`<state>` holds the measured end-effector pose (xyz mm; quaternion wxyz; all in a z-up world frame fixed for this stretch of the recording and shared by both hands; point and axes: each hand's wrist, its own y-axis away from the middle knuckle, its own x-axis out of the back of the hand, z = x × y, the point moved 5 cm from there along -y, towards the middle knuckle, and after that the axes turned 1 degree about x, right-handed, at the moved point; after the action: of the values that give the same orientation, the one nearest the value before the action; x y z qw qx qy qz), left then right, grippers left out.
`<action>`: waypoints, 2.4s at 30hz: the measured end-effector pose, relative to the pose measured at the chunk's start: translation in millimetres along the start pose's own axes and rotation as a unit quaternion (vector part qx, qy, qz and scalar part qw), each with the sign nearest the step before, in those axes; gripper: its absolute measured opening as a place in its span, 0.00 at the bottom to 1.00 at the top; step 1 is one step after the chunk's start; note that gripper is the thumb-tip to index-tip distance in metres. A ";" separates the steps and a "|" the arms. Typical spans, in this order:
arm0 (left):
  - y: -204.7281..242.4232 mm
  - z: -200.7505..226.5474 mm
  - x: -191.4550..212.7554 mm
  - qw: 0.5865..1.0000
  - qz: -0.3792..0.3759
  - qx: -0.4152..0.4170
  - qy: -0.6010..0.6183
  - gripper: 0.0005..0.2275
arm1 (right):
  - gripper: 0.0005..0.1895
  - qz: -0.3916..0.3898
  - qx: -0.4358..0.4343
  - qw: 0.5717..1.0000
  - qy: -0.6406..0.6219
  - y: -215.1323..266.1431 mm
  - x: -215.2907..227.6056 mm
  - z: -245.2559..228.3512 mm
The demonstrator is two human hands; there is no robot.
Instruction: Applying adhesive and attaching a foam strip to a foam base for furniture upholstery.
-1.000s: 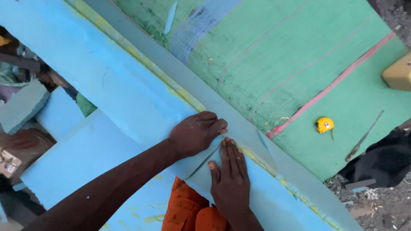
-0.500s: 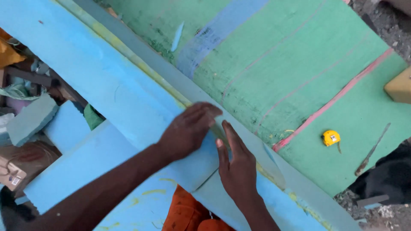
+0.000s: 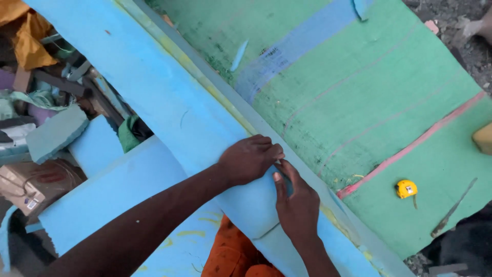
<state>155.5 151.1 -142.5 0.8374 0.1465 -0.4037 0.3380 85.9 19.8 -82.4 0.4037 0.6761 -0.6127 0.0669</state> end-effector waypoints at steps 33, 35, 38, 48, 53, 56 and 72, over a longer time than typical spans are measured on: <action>14.6 -92.8 101.5 0.995 0.087 -0.020 -0.033 0.14 | 0.38 0.034 -0.004 0.999 0.036 -85.2 -55.6 -93.8; 15.3 -102.1 92.5 0.994 0.094 -0.034 -0.034 0.09 | 0.36 0.070 0.064 0.995 0.042 -73.9 -51.8 -106.0; 19.0 -106.5 84.1 0.994 0.101 -0.043 -0.021 0.04 | 0.33 0.091 0.132 0.986 0.046 -49.6 -62.8 -114.0; 16.9 -102.7 90.6 0.992 0.106 -0.071 -0.024 0.02 | 0.38 -0.048 0.073 0.996 -0.022 -42.3 -81.1 -102.3; 16.7 -103.7 90.9 0.992 0.100 -0.063 -0.035 0.04 | 0.34 0.049 0.008 0.998 -0.039 -15.4 -13.4 -97.5; 21.8 -103.5 85.5 0.993 0.092 -0.063 -0.041 0.06 | 0.28 0.102 -0.133 0.986 0.011 19.6 20.8 -72.0; 59.7 -61.9 153.0 0.989 0.108 -0.026 -0.095 0.16 | 0.14 0.320 -0.162 0.929 0.096 112.0 3.9 94.7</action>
<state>218.5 295.2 -64.6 0.7574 0.1112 -0.5034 0.4007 -50.3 -34.1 -91.1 0.5219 0.3600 -0.7571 0.1573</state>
